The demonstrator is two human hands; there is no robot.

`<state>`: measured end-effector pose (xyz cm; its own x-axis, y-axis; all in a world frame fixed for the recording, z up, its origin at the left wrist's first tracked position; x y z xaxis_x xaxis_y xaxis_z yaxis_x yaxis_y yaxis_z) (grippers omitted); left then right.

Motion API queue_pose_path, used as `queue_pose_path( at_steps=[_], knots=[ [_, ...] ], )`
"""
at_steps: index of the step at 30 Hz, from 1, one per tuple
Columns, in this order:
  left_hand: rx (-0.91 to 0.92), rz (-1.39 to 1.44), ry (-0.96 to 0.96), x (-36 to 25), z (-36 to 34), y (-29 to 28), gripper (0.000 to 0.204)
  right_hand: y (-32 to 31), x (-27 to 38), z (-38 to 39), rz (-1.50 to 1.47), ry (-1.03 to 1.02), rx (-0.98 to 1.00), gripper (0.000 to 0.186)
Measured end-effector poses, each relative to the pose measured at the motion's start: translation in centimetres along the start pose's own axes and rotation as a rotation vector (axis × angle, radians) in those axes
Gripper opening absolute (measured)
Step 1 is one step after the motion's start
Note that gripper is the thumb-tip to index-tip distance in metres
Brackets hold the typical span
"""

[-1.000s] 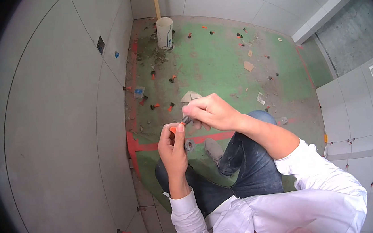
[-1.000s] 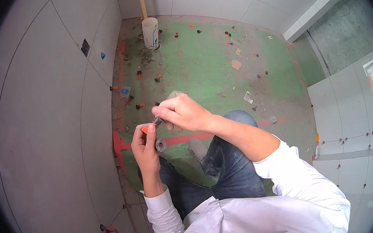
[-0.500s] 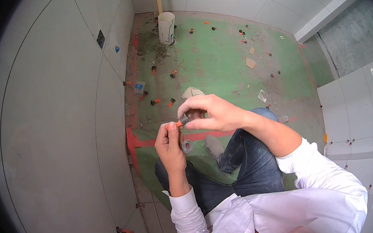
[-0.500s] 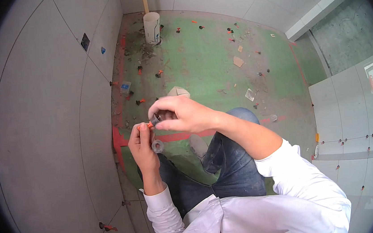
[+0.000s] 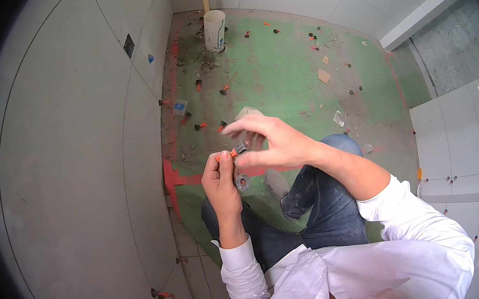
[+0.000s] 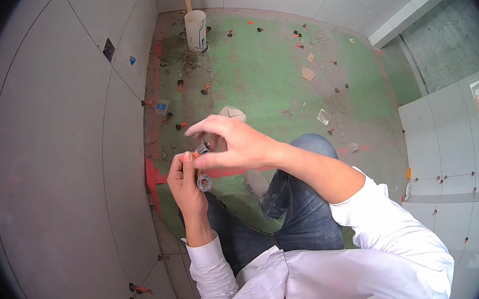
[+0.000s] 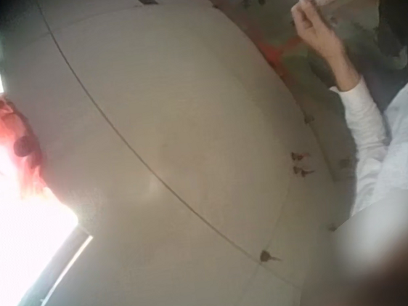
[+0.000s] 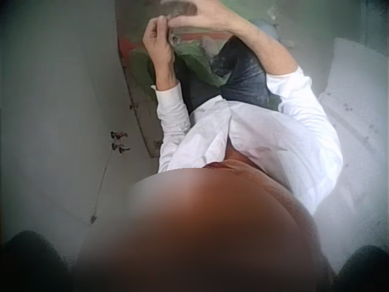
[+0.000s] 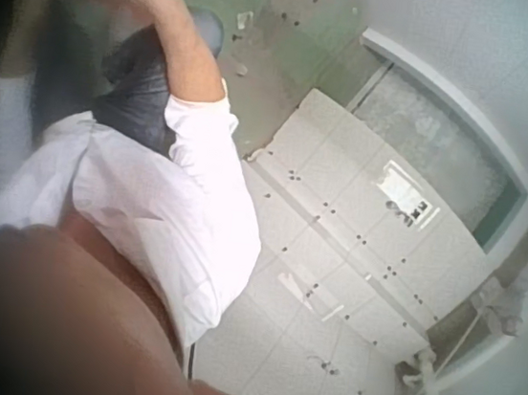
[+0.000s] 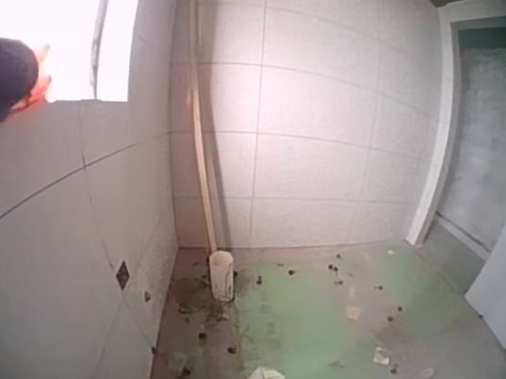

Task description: Removing tile leveling clips from a wall and collecting them in a plastic bag.

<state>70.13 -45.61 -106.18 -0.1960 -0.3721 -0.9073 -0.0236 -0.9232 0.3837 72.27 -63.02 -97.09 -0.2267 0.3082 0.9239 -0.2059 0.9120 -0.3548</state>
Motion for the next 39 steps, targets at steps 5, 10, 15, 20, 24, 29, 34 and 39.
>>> queue_pose_path(
  at_steps=[5,10,15,20,24,29,34,39],
  knots=[
    [0.032,0.039,-0.017,0.4,-0.1,-0.2,0.028,-0.4,-0.4,0.0,-0.043,0.19,0.099,0.028],
    [0.011,0.036,-0.038,0.6,0.1,0.2,0.028,0.2,0.2,0.1,-0.111,0.137,-0.015,0.023],
    [0.009,0.076,-0.017,1.1,0.2,-0.2,0.026,0.4,-0.2,0.2,-0.023,0.109,0.086,0.026],
    [0.069,0.035,0.002,0.2,0.6,0.0,0.02,0.1,-0.4,0.3,0.049,0.086,0.114,0.029],
    [0.158,-0.004,-0.019,0.0,0.7,-1.0,0.02,0.5,0.1,0.3,0.037,0.108,0.099,0.033],
    [0.123,-0.215,0.112,0.0,0.8,-0.6,0.022,-0.2,0.5,0.2,0.074,0.058,0.152,0.034],
    [0.158,-0.317,0.15,0.1,1.7,-0.8,0.019,-0.8,0.6,0.5,0.059,-0.003,0.196,0.039],
    [0.195,-0.245,0.135,1.2,1.8,-0.1,0.017,-0.7,0.7,0.6,-0.027,0.215,0.195,0.029]
  ],
)
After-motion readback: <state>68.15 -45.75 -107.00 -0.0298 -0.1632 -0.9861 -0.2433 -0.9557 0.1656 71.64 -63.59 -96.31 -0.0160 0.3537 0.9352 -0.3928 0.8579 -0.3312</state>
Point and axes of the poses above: each hand's wrist, its own z-axis away from the middle knuckle, its own y-axis out of the palm, x = y × z, the point moved 2 cm from there along -z, towards the middle knuckle, and after that the axes turned 7 degrees about -z, right-handed, at the moved point
